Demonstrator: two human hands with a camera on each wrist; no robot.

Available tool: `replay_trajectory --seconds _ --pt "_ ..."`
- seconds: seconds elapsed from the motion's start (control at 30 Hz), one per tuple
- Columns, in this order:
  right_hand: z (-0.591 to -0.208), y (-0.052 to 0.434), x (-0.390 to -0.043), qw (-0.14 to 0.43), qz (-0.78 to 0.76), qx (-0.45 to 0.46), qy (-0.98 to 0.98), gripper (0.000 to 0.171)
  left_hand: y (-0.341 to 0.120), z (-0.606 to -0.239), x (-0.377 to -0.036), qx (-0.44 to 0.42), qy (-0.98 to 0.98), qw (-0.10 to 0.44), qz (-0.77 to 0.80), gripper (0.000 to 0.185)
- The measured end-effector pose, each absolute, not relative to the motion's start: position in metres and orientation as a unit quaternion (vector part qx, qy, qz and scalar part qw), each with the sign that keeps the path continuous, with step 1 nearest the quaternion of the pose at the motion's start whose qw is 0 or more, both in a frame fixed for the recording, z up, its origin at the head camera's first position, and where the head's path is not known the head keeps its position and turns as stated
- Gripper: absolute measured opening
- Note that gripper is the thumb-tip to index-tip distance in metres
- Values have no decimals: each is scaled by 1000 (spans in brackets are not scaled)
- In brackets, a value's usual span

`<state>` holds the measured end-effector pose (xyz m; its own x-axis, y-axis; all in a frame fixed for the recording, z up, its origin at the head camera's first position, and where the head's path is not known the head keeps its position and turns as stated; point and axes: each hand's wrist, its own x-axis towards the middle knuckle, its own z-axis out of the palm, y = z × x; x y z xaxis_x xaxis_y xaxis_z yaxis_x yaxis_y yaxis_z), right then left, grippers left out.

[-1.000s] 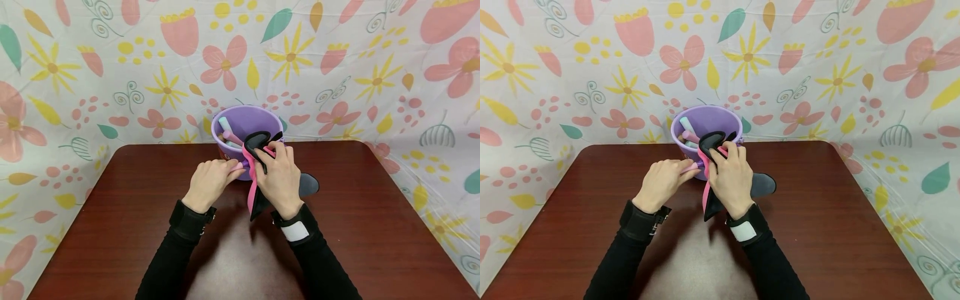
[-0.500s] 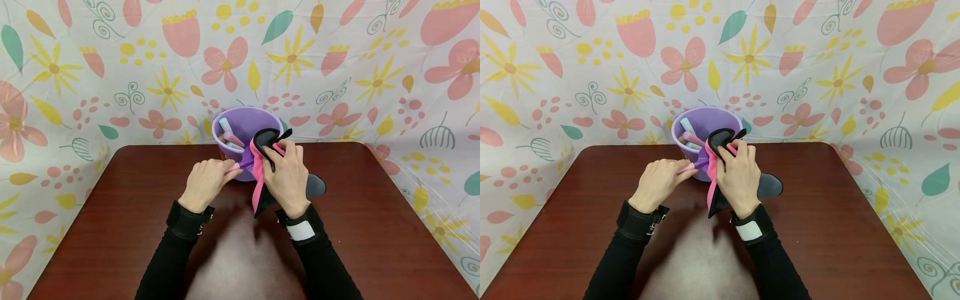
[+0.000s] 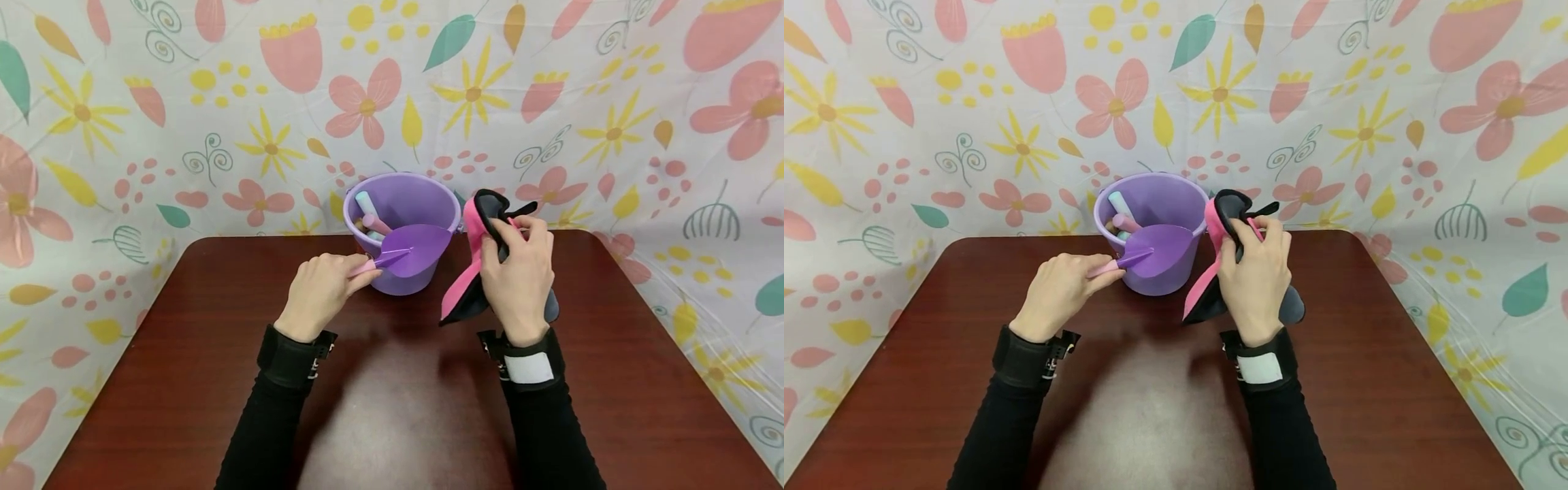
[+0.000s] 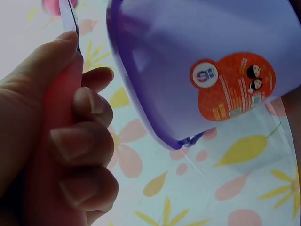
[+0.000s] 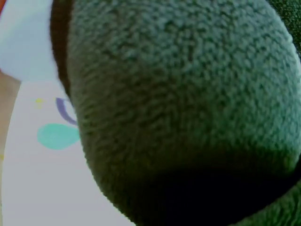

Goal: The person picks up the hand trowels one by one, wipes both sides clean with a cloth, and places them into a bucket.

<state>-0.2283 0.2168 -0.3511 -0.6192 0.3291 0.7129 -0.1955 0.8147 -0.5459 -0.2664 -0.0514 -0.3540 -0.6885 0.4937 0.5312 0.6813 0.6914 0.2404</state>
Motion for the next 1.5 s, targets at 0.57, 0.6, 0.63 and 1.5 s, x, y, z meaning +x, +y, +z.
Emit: replay_trajectory --seconds 0.57,0.6,0.63,1.5 --pt "-363 165 -226 408 228 59 -882 26 -35 -362 -261 -327 -886 308 -115 32" --pt "-365 162 -226 402 226 66 -885 27 -33 -363 -261 -325 -885 315 -107 32" --pt "-367 158 -226 396 225 74 -887 27 -32 -364 -260 -323 -884 323 -100 33" --pt "-357 188 -228 399 274 32 -875 29 -31 -365 -264 -311 -891 294 -152 34"
